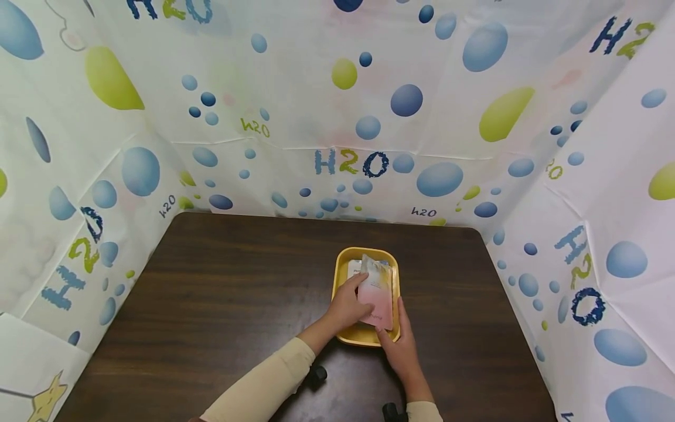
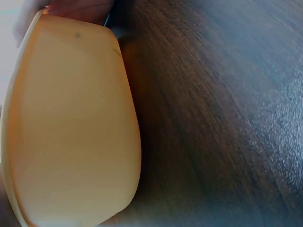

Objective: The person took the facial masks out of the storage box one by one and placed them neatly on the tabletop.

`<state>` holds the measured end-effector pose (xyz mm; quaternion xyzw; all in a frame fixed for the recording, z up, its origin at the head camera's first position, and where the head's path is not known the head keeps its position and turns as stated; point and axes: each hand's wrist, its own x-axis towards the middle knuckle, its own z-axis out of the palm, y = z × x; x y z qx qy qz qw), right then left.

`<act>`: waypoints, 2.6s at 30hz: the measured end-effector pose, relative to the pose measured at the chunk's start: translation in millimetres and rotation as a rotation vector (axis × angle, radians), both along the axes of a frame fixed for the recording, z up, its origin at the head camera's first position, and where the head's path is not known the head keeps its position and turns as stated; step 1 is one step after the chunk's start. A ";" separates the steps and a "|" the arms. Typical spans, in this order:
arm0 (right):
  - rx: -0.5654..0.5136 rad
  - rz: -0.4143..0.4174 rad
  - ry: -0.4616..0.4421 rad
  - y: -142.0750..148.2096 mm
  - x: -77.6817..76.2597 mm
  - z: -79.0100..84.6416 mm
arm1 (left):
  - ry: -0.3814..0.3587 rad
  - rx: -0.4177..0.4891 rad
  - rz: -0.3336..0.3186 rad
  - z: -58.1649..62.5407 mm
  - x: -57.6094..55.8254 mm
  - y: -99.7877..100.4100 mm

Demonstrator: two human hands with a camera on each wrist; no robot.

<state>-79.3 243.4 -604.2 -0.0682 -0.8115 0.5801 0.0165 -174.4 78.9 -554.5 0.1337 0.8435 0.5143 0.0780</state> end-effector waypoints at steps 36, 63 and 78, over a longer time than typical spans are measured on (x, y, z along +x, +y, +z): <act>-0.029 -0.013 -0.100 0.4 -2.8 -0.4 | -0.011 0.516 0.359 36.0 -42.9 -82.6; -0.045 -0.023 -0.084 0.4 -1.8 -1.2 | -0.097 0.257 0.484 -17.5 -65.5 -144.5; -0.056 -0.027 -0.054 0.0 -3.0 -2.9 | 0.042 -0.586 0.175 -40.5 -63.6 -155.3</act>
